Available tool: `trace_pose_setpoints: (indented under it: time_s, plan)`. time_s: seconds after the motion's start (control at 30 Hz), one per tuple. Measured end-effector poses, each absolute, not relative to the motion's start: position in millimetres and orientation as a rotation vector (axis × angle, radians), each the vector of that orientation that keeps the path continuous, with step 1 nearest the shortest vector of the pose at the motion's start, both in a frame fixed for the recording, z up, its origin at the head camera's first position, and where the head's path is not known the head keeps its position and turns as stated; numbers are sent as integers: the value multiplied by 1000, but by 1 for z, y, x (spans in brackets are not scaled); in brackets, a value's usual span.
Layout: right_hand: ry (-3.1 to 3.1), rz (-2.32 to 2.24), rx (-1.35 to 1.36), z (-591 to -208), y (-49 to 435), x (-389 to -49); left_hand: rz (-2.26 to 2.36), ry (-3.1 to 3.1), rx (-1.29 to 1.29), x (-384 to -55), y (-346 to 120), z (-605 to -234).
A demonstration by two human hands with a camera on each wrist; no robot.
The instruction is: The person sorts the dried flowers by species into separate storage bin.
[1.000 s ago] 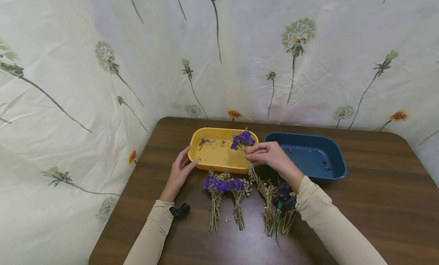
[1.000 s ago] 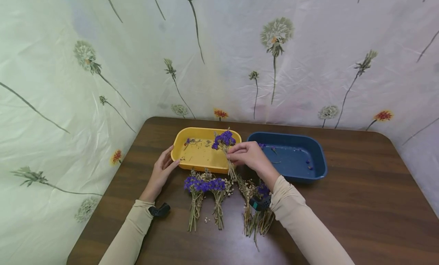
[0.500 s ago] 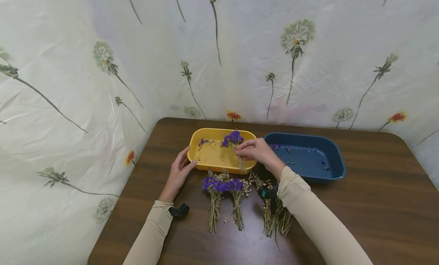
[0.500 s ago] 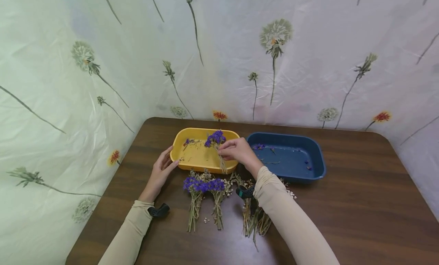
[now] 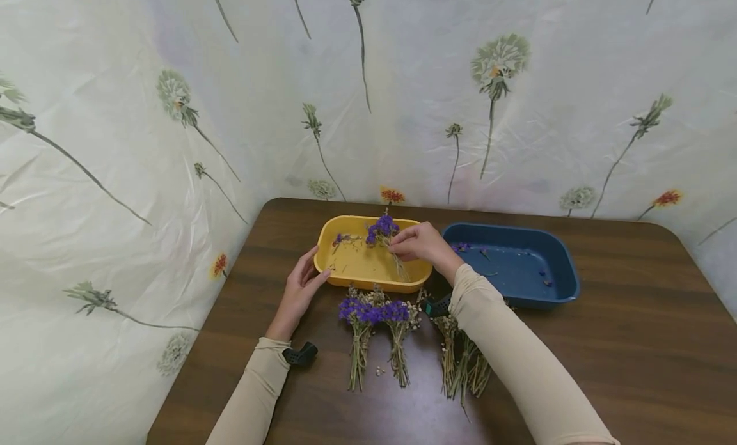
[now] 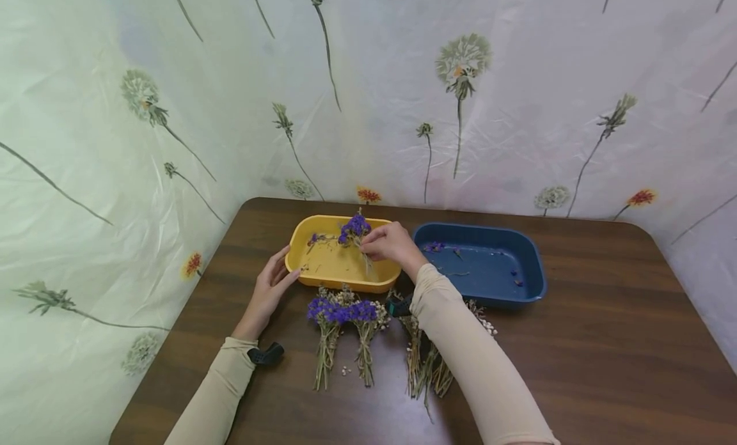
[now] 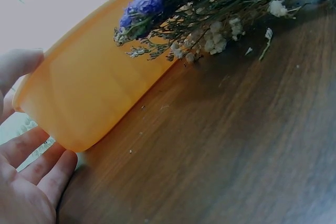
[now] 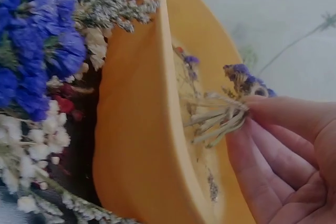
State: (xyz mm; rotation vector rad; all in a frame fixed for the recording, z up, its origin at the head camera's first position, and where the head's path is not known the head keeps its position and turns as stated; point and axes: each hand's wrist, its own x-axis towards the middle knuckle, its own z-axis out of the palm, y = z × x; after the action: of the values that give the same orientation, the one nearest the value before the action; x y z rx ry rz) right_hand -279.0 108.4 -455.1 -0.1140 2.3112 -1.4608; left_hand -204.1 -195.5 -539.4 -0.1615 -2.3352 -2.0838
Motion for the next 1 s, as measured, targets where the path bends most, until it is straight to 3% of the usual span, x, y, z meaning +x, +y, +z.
trace_pose_setpoints:
  time_s: [1.0]
  plan:
    - [2529, -1009, -390, -465, 84, -277, -2040, -2345, -150, -203, -195, -538]
